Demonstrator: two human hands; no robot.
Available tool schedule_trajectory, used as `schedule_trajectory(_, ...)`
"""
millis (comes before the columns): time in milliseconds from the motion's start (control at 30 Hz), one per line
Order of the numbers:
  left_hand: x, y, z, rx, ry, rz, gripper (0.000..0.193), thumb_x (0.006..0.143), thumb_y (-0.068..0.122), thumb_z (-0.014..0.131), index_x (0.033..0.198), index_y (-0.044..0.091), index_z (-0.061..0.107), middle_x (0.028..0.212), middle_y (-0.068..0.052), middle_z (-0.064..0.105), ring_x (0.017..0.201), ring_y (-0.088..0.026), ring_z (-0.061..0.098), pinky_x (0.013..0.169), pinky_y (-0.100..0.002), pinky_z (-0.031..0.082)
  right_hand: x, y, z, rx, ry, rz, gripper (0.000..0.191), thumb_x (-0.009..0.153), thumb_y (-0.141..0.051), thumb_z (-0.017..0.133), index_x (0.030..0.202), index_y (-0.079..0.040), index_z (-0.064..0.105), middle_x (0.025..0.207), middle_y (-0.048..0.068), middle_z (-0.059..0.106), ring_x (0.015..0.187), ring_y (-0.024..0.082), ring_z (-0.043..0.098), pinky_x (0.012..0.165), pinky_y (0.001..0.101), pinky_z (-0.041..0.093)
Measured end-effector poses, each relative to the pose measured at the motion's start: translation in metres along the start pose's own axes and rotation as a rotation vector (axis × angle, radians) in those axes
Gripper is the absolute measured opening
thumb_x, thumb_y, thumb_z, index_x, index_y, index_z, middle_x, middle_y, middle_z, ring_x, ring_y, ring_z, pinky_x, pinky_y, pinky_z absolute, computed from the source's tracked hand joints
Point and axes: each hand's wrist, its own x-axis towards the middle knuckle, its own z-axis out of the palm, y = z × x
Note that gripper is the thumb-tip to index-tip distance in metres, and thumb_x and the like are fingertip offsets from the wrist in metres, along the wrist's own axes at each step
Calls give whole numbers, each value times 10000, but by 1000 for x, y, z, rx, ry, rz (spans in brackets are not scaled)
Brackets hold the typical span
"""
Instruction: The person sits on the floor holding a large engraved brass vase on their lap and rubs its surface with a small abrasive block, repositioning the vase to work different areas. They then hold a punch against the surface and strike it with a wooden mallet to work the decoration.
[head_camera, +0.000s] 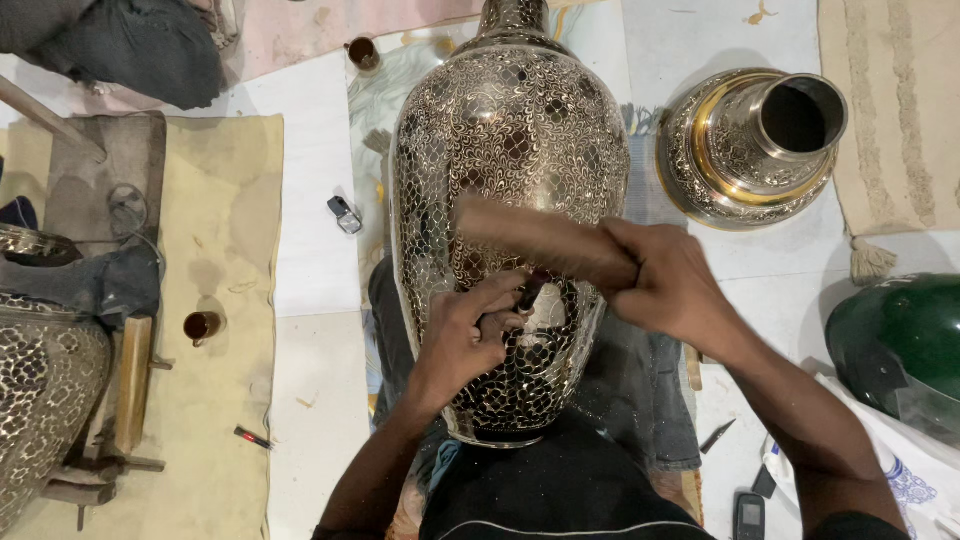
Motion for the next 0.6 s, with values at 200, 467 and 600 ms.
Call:
schedule_trajectory(200, 0, -1, 2, 32, 49, 64, 706, 731, -142, 567, 1407, 60, 598, 1198, -280, 721, 1026, -344, 799, 794, -368, 640, 1, -2, -3, -52, 57, -9, 411, 599, -119, 664, 995, -8, 663, 602, 156, 637, 528, 314, 634, 526, 451, 459)
schedule_trajectory(467, 1, 0, 2, 87, 54, 69, 728, 705, -177, 503, 1394, 31, 604, 1164, -286, 729, 1023, -354, 785, 814, -347, 618, -1, -7, -3, -219, 38, 7, 366, 578, -103, 667, 935, -24, 646, 597, 144, 635, 522, 303, 615, 551, 449, 448)
schedule_trajectory(600, 2, 2, 4, 129, 85, 133, 610, 797, -179, 484, 1346, 28, 648, 1156, -249, 757, 1035, -339, 802, 827, -324, 626, -2, -11, 0, -138, 47, 9, 366, 581, -109, 657, 939, -37, 656, 594, 126, 625, 506, 280, 607, 521, 434, 443)
